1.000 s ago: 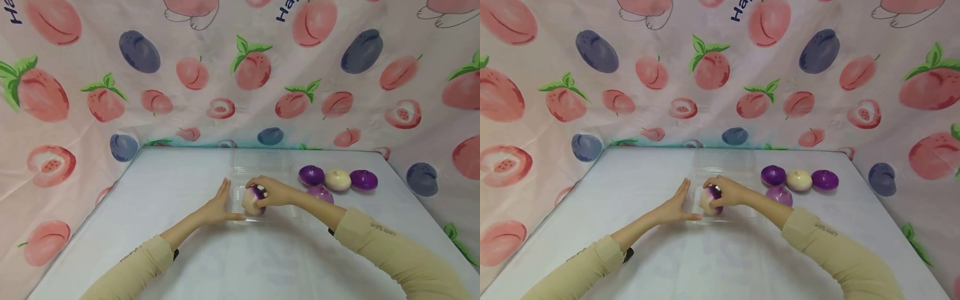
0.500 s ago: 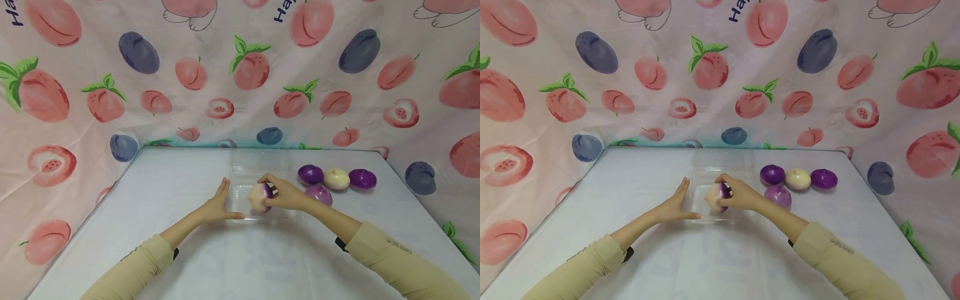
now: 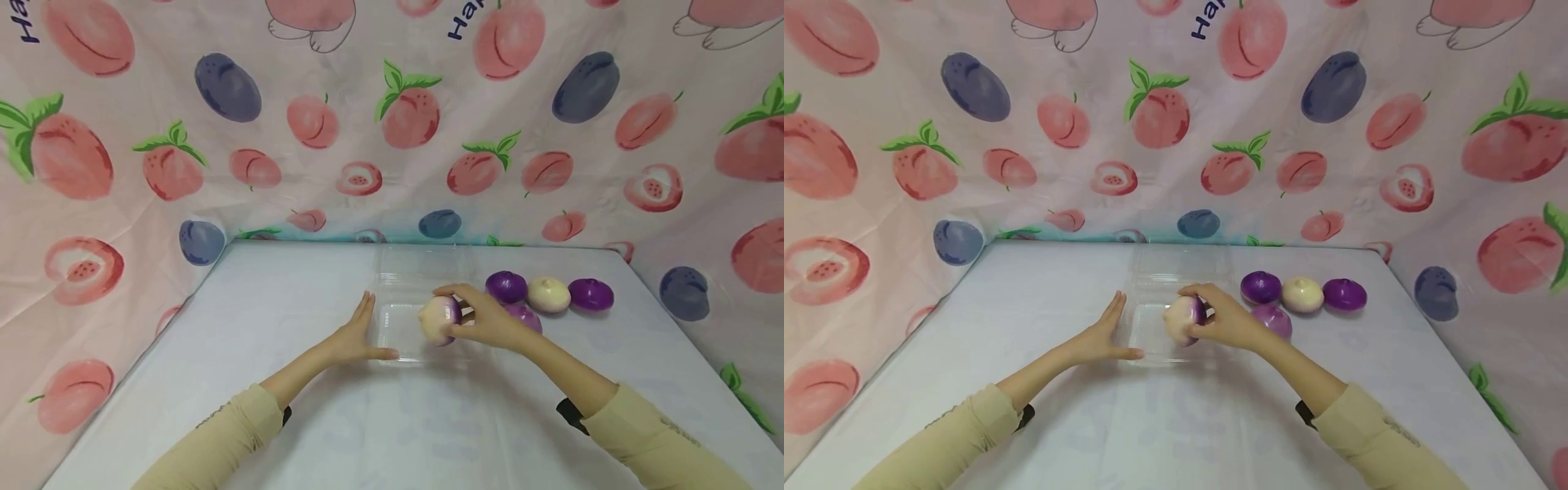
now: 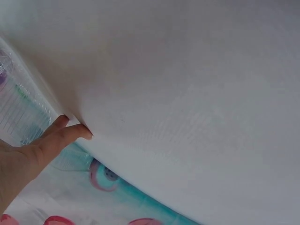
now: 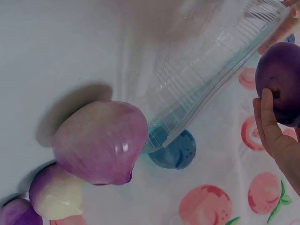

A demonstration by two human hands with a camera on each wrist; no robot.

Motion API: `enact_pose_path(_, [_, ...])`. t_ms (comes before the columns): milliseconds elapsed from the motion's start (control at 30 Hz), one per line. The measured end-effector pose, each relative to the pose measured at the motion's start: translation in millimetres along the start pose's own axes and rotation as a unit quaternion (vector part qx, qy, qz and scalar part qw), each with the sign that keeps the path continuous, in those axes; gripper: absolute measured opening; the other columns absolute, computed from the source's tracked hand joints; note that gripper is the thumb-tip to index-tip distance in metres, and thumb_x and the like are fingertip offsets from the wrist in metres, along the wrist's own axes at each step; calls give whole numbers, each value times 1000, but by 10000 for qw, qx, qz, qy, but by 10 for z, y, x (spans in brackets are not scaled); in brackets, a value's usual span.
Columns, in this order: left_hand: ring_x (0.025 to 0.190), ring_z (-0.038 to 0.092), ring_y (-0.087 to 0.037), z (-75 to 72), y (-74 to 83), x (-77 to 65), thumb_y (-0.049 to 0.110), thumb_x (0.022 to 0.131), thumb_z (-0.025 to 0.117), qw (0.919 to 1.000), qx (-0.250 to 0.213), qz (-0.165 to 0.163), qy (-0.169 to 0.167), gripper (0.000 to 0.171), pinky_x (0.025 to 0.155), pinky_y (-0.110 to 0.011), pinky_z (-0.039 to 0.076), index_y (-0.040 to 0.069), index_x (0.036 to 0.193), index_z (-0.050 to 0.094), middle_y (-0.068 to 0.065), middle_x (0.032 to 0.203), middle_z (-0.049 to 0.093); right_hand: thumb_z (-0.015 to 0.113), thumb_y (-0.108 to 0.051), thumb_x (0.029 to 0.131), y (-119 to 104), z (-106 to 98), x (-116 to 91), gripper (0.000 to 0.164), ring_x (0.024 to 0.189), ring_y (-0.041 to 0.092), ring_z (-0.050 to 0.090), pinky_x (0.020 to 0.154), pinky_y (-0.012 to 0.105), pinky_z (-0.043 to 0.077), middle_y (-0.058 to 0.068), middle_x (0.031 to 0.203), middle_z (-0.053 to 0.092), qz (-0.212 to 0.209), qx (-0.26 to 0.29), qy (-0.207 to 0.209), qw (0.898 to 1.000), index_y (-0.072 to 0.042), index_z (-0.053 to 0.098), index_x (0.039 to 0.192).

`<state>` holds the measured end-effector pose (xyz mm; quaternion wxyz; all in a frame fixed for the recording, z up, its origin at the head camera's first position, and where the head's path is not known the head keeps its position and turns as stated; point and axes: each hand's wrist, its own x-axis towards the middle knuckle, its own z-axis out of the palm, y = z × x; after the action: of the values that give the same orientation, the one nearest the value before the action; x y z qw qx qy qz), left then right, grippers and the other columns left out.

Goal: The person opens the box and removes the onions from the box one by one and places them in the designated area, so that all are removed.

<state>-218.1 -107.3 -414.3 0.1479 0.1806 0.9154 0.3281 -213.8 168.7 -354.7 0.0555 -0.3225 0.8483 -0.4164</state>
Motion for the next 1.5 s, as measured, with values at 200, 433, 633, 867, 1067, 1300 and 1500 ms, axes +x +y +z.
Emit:
enact_pose_path(200, [145, 8, -36, -8, 10, -2, 58, 71, 74, 10000, 24, 90, 3, 125, 114, -51, 26, 1, 150, -4, -17, 158, -11, 72, -4, 81, -16, -93, -98, 58, 110, 36, 56, 81, 30, 57, 21, 129, 44, 94, -104, 167, 9998, 0, 47, 133])
enact_pose_path(433, [145, 10, -37, -3, -8, 7, 59, 71, 73, 9999, 50, 133, -19, 125, 113, -52, 27, 2, 151, -4, -17, 158, -12, 73, -8, 79, 29, -201, -222, 66, 110, 33, 53, 83, 35, 57, 19, 123, 41, 316, -630, 252, 9972, -3, 43, 138])
enact_pose_path(633, [144, 13, -38, -2, -6, 15, 60, 72, 72, 9999, 113, 90, -41, 125, 113, -52, 29, 3, 151, -6, -16, 158, -12, 74, -10, 79, 107, -323, -357, 65, 109, 36, 55, 84, 35, 56, 21, 124, 39, 524, -669, 355, 9957, -2, 44, 135])
enact_pose_path(867, [144, 13, -37, -2, -16, 29, 58, 73, 73, 9999, 101, 114, -37, 124, 113, -51, 28, 3, 151, -6, -15, 158, -13, 76, -14, 79, 211, -436, -488, 63, 110, 31, 53, 85, 25, 54, 19, 132, 46, 379, -886, 446, 9943, 0, 44, 131])
enact_pose_path(1067, [143, 15, -40, -25, -13, 13, 60, 73, 71, 9998, 121, 120, -100, 124, 112, -52, 30, 4, 151, -7, -15, 158, -14, 77, -11, 78, 225, -530, -584, 63, 106, 37, 57, 82, 31, 56, 24, 128, 47, 500, -757, 528, 9945, 2, 43, 130])
enact_pose_path(1300, [143, 18, -39, -22, -1, -7, 59, 72, 72, 9999, 101, 81, -91, 124, 112, -52, 31, 5, 151, -7, -14, 158, -13, 75, -6, 78, 268, -641, -696, 66, 104, 41, 56, 77, 14, 51, 25, 128, 39, 636, -701, 640, 9934, 6, 36, 129])
enact_pose_path(1500, [143, 18, -38, -22, 13, -5, 55, 73, 74, 9999, 120, 65, -61, 122, 113, -51, 29, 4, 151, -7, -14, 159, -12, 73, -9, 81, 382, -725, -794, 70, 107, 45, 50, 78, 32, 57, 28, 126, 32, 750, -1043, 654, 9896, 4, 35, 138])
